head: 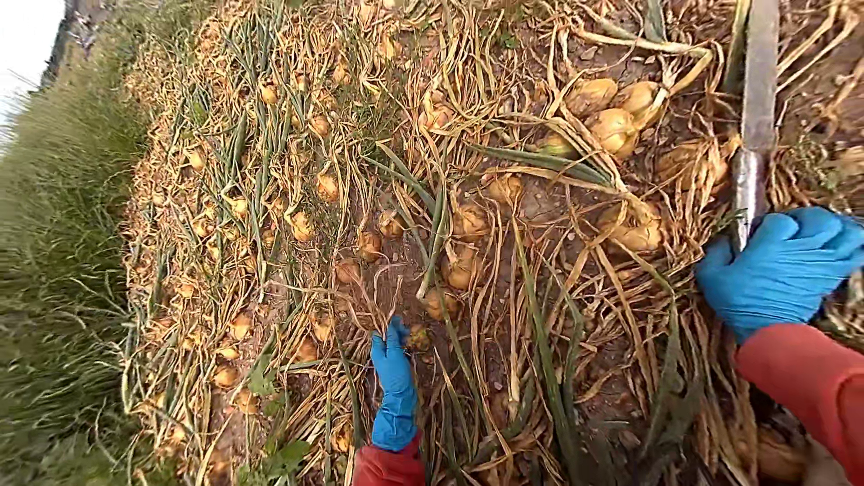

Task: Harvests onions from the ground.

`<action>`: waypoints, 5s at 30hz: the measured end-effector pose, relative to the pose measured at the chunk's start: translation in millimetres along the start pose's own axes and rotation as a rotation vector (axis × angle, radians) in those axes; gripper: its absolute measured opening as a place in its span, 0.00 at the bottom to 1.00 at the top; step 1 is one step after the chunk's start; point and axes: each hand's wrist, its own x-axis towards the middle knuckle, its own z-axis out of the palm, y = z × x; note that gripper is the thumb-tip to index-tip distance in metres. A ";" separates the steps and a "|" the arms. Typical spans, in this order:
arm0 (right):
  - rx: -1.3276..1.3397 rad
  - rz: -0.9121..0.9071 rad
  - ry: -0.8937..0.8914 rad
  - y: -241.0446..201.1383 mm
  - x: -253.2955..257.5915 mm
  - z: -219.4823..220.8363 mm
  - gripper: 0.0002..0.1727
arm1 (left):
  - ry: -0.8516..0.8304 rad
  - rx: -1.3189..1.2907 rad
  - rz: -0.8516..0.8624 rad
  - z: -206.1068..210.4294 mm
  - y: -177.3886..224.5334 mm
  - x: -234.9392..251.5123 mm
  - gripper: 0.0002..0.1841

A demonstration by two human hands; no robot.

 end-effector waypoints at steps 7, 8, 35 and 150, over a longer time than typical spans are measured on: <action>0.012 0.006 0.011 -4.5 2.1 -2.9 0.27 | -0.223 -0.123 -0.098 77.9 31.6 42.9 0.15; 0.016 0.005 0.006 -5.0 0.8 -3.7 0.27 | -0.203 -0.207 -0.111 79.0 26.7 39.9 0.18; -0.009 -0.020 0.078 -2.9 2.9 2.6 0.23 | -0.150 0.238 -0.113 142.5 98.7 45.1 0.22; -0.700 -0.412 -1.052 -305.4 8.0 -263.3 0.27 | -0.658 -0.146 -0.155 169.5 105.8 125.9 0.19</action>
